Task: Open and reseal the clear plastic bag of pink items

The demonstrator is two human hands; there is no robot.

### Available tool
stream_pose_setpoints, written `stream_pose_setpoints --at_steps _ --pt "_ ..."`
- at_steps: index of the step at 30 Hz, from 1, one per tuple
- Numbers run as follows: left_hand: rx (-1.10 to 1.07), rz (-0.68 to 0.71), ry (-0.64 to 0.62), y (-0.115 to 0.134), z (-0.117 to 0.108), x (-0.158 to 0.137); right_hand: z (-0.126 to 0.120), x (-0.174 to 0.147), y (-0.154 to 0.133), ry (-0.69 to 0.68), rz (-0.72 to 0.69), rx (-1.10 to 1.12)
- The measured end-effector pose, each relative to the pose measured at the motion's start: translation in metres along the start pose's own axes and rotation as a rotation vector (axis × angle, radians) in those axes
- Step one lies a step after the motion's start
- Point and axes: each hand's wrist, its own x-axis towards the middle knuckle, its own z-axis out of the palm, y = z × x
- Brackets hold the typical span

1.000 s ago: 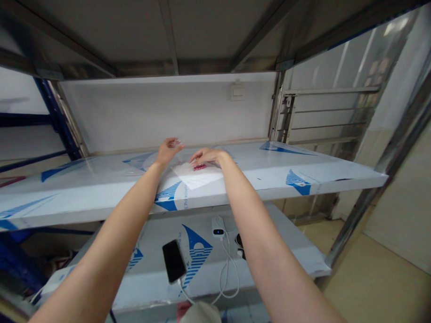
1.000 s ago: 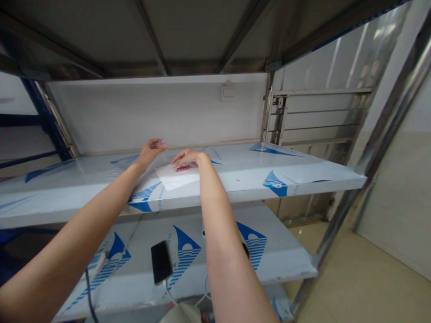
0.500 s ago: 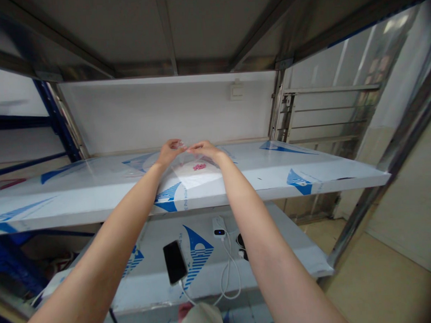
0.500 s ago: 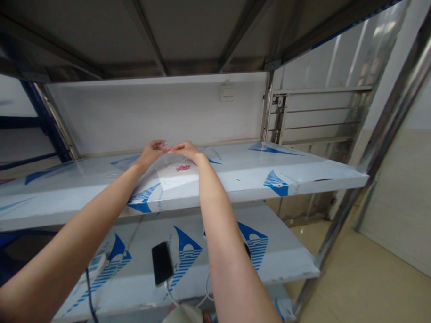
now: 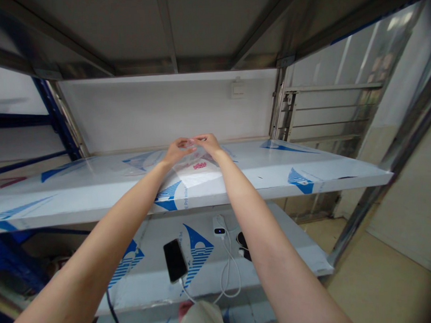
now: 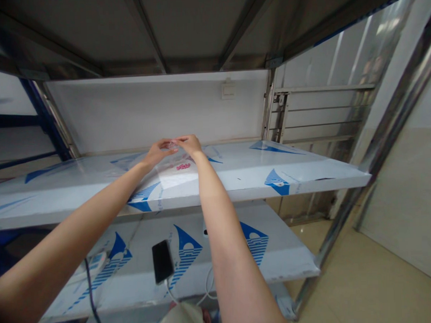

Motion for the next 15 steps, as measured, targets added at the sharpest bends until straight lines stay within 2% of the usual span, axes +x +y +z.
stream_pose_setpoints --at_steps 11,15 --pt "0.003 -0.002 -0.002 0.0015 -0.0016 0.0002 0.0018 0.0024 0.0025 -0.007 -0.017 -0.011" --pt "-0.008 -0.017 0.031 -0.0036 -0.0046 0.0031 0.0009 0.0075 0.005 0.074 -0.055 -0.029"
